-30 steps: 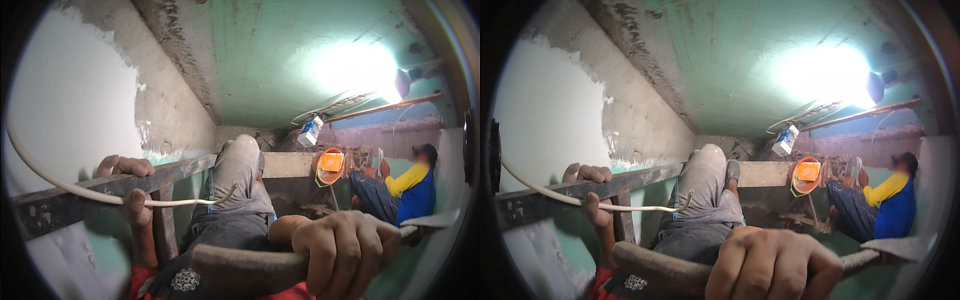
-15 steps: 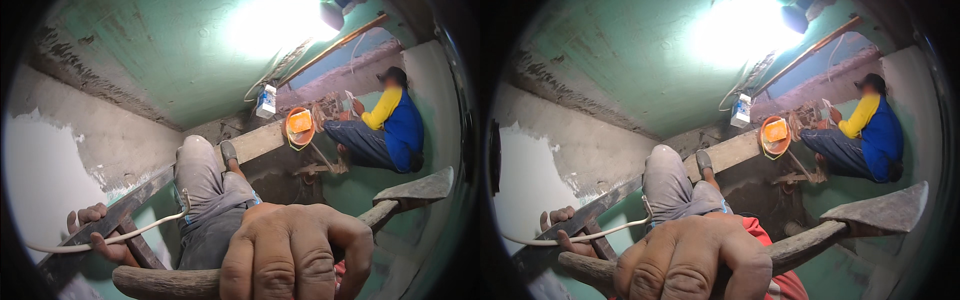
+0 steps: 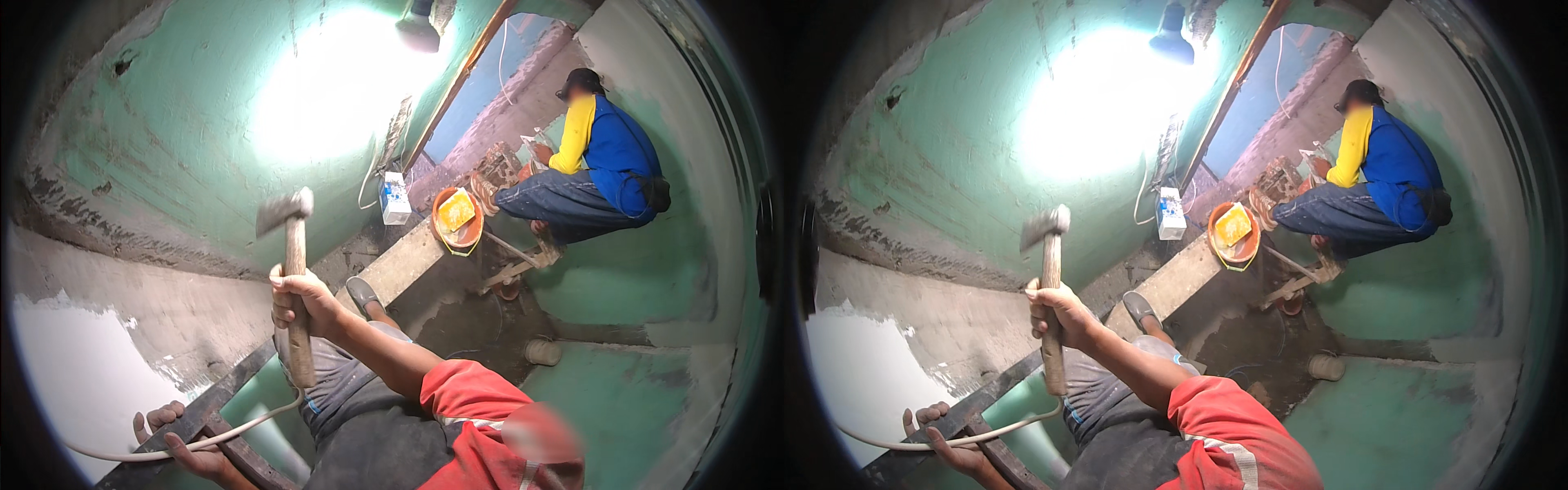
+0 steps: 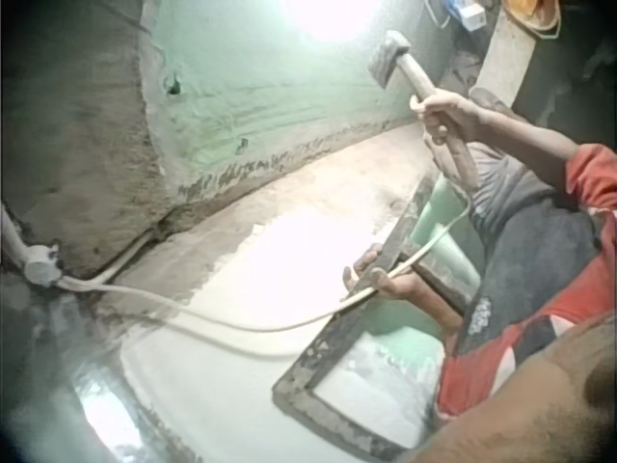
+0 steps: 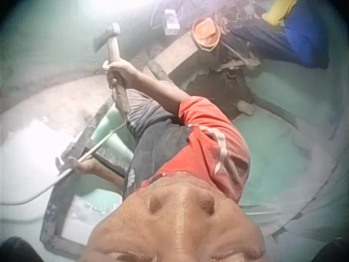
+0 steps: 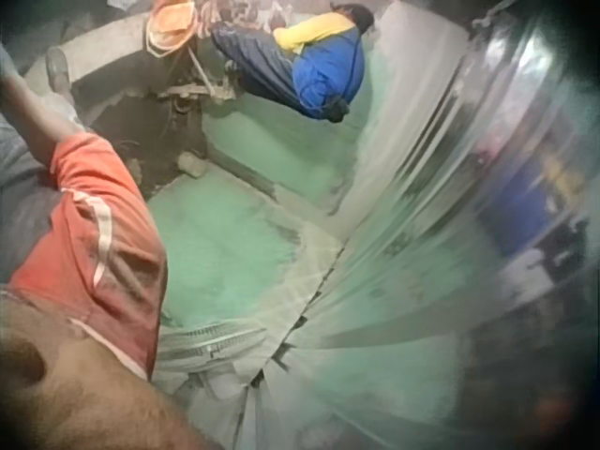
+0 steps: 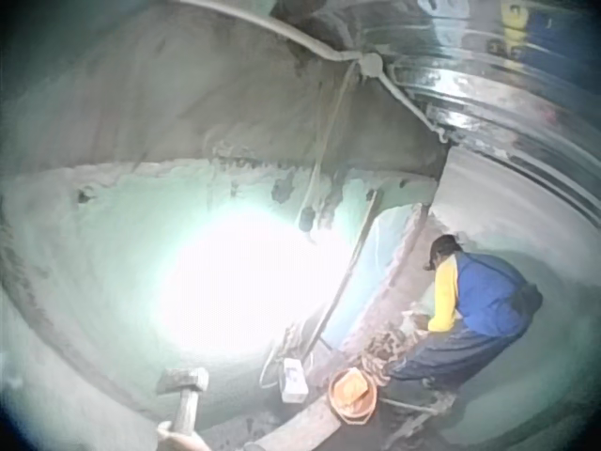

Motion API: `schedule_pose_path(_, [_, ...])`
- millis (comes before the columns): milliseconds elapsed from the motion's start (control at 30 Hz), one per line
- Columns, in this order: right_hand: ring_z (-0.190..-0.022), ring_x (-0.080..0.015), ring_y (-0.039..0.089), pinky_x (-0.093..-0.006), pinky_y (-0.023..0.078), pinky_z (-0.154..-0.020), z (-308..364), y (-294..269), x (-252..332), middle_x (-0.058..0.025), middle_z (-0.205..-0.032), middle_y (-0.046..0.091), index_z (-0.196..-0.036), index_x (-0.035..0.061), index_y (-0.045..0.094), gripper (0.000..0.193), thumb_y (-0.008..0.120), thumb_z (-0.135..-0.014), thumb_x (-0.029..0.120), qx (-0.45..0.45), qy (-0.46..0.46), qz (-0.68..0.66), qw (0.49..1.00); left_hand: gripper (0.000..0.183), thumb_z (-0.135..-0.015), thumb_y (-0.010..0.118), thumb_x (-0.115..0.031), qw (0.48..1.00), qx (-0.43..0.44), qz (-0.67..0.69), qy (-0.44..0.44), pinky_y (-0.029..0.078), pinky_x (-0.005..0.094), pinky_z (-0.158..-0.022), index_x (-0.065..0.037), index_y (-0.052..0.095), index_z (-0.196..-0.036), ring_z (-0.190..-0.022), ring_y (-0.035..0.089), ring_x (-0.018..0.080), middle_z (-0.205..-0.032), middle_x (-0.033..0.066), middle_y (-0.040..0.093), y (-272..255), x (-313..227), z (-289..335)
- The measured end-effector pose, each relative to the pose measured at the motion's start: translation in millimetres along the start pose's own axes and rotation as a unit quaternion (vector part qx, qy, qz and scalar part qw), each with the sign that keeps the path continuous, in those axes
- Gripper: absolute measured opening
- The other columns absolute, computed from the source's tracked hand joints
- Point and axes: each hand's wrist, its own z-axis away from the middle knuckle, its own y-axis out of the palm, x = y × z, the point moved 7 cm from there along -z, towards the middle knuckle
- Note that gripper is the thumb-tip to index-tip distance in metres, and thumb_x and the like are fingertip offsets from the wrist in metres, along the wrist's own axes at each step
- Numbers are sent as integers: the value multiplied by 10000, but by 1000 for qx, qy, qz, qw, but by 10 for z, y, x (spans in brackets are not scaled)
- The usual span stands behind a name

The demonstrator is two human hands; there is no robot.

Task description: The person uses a hammer to chip away at a concrete ceiling, removing loose material and debris. Another person is visible in the background, but the primary focus is on the ceiling work.

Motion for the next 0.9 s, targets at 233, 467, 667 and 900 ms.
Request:
schedule_pose_path(233, [-386,-114,484,-308,458,-380,-97,-851,-715,-22,-547,486,-828,44,554,94,597,-803,124,-63,202,161,964,720,-788,679,-371,998,-14,37,53,479,381,-596,26,384,-1311,-712,554,250,-801,128,545,79,-93,-24])
schedule_pose_path(467, [-415,-186,516,-353,451,-368,-174,-1085,-916,-73,-562,512,-647,34,567,164,630,-774,117,-86,251,361,894,710,-820,659,-395,998,6,15,52,478,374,-572,27,376,-1317,-735,548,239,-809,123,537,63,-69,-11])
schedule_pose_path(667, [-462,-230,556,-404,463,-409,-180,-1114,-870,-108,-581,548,-665,9,603,175,656,-776,133,-90,268,395,874,709,-817,670,-400,999,16,17,46,488,370,-581,20,378,-1308,-743,559,236,-828,116,549,36,-87,3])
schedule_pose_path(900, [-560,-259,615,-444,488,-545,-304,-1257,-978,-144,-655,630,-683,21,646,136,651,-748,141,-79,270,483,829,683,-780,689,-343,1000,20,22,4,490,371,-584,2,410,-1299,-733,555,230,-817,106,548,-46,-40,13])
